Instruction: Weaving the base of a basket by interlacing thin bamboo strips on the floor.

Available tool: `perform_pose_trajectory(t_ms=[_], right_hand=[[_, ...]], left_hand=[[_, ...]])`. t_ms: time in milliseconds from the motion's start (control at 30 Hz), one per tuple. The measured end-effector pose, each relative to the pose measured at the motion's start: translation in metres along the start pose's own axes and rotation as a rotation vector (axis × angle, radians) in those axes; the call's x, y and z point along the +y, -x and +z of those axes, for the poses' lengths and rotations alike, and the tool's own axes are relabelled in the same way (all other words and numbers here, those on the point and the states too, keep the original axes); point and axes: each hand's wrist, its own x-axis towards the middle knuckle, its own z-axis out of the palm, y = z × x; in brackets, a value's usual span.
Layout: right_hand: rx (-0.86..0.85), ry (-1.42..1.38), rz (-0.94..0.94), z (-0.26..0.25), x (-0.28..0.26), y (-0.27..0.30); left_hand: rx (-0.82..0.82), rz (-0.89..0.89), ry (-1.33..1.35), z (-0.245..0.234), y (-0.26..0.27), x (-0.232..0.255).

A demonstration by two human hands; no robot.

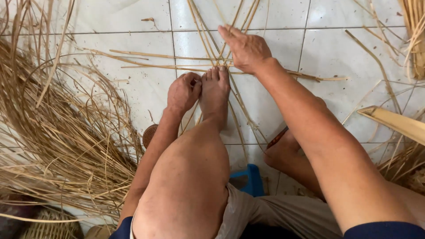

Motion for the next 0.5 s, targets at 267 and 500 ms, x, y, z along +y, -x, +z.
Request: perform_pose_trajectory(t_ms=[267,500], right_hand=[[0.757,-0.220,0.030,-0.054,0.044,0.050],[1.199,-0.695,0.383,-0.013,0.283,0.239]], left_hand=[[0.002,-0.027,0.124,-0.019,-0.008,0.018],[-0.015,-0.086,0.214,-0.027,-0.003,0.027]])
